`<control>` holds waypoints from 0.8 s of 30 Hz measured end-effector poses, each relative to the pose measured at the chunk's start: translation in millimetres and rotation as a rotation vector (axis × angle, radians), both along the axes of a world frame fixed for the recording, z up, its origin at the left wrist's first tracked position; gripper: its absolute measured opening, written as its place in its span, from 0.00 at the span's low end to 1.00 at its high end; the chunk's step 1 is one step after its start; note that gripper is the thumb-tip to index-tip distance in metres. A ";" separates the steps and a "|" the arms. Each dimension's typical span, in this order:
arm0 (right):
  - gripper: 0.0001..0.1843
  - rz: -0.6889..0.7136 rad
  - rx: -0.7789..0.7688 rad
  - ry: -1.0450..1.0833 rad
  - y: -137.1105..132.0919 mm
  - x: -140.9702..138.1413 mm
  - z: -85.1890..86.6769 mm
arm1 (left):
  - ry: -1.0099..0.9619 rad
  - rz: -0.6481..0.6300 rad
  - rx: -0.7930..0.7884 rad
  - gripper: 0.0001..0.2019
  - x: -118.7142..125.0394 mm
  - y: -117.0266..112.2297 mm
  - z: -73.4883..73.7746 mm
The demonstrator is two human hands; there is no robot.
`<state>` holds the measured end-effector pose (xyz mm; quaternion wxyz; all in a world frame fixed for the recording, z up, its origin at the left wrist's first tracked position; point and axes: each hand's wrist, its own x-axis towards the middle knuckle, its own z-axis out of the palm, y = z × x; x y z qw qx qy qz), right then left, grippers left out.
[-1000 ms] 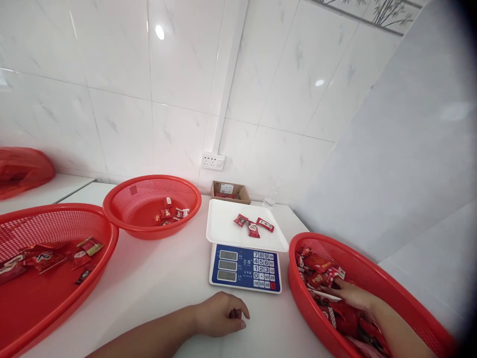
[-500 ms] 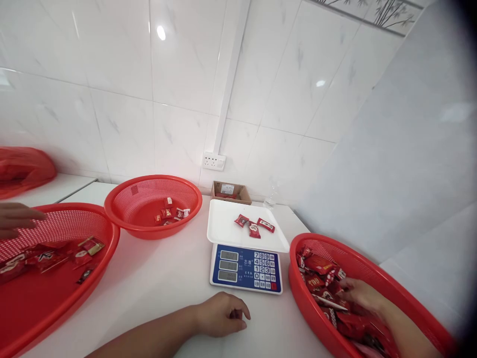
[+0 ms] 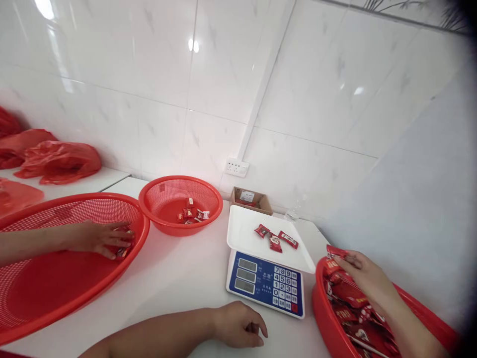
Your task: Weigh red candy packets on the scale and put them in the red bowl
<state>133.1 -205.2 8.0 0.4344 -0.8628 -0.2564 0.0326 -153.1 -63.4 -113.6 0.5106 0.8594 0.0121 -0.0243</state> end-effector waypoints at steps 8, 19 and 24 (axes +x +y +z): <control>0.16 0.144 0.251 0.393 98.7 -51.0 -16.0 | -0.032 0.011 -0.031 0.14 1.1 -0.3 -3.5; 0.14 0.045 0.155 0.255 107.4 -33.6 -25.0 | -0.034 -0.035 -0.071 0.13 5.5 4.1 -9.5; 0.21 0.045 -0.118 0.033 96.3 -17.0 -25.3 | -0.041 -0.032 -0.072 0.13 5.3 2.8 -8.7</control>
